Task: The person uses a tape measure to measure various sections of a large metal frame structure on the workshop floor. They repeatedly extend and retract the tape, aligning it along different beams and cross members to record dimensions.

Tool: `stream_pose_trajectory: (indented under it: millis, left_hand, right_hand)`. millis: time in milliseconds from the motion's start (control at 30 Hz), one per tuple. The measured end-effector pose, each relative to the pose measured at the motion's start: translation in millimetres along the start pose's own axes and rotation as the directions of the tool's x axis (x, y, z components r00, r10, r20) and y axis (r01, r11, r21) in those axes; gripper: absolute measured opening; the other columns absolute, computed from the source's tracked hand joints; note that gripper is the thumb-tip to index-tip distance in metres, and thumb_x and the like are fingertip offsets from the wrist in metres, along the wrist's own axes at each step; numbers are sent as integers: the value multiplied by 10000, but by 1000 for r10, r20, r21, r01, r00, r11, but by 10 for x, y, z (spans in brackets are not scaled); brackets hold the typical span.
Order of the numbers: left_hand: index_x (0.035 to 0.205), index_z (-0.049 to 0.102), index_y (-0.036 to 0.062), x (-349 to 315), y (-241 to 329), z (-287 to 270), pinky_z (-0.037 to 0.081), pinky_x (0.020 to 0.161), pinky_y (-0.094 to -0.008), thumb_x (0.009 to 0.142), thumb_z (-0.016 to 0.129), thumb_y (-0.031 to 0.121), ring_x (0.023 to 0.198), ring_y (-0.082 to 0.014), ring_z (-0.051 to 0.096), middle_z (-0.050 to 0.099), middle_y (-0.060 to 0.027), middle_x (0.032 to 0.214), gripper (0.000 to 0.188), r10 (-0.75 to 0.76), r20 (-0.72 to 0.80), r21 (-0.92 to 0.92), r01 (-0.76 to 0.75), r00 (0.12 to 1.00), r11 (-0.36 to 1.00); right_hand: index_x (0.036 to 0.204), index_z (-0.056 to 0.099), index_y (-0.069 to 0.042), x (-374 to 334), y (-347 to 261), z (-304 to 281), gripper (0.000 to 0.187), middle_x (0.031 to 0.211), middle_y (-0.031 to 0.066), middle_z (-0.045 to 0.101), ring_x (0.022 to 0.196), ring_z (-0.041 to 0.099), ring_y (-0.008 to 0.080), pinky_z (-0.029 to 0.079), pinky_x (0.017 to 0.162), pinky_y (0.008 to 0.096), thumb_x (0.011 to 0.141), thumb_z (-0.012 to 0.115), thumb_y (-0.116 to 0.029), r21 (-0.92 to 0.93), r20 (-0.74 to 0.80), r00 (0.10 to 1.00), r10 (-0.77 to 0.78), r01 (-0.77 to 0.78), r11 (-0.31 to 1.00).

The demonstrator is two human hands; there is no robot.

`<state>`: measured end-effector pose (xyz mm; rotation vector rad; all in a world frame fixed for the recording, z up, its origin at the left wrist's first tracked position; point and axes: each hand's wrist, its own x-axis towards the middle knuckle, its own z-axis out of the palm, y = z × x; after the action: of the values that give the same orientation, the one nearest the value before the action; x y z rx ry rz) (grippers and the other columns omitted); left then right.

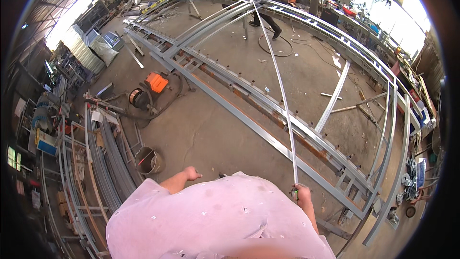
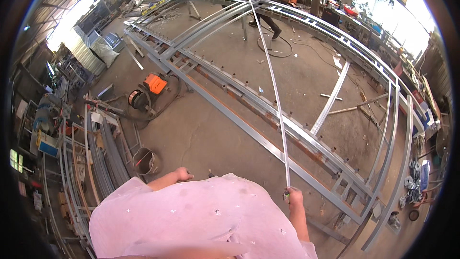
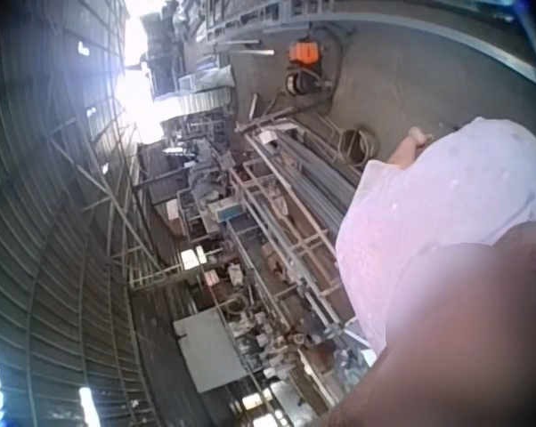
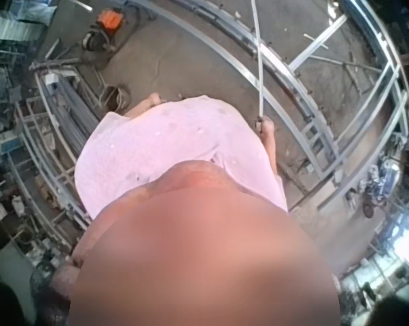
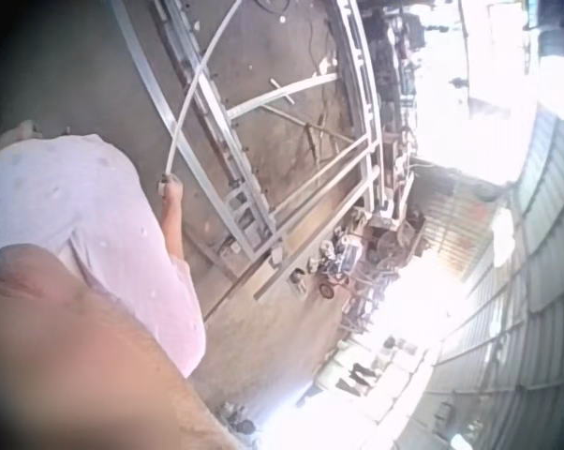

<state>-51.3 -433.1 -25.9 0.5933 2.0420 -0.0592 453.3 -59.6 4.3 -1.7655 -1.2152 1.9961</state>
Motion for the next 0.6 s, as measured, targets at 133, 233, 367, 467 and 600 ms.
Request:
stream_pose_trajectory:
  millis: [133,233,367,467,600]
  left_hand:
    - [1039,836,72,129,143,-131,590,814,-379,909,772,466,794,-216,745,804,-93,906,420,49,-109,83,-40,993,996]
    - [1035,835,73,191,164,-168,589,775,-390,912,771,462,774,-216,738,800,-96,909,413,158,-179,54,-150,971,987]
    - [1022,830,65,206,240,-12,576,709,-393,915,779,435,741,-207,721,788,-93,900,388,220,-219,-99,-246,951,964]
    - [980,815,32,330,-71,382,554,648,-384,916,792,411,704,-191,689,767,-96,845,386,239,-143,-157,-261,960,953]
    - [1020,777,-78,182,-404,844,585,819,-454,897,792,497,876,-352,773,799,-219,949,589,34,111,-203,-11,993,979]
  right_hand:
    - [1030,776,44,-245,174,-14,215,821,80,705,677,640,175,500,610,342,989,662,-133,-47,-41,999,-19,17,999]
    - [1027,779,42,-476,264,98,212,817,76,709,703,651,173,501,612,339,977,664,-130,-146,-75,994,-80,69,987]
    - [1021,786,33,-953,277,222,216,828,86,730,744,672,180,510,630,343,962,672,-140,-269,-105,989,-104,73,960]
    - [1000,799,-13,-983,757,94,218,821,81,737,739,658,190,520,688,380,934,693,-191,-318,-133,986,-104,57,946]
    - [862,776,-19,-1327,684,111,237,755,84,724,708,641,188,511,693,383,942,693,-227,-491,-185,978,-94,-9,871]
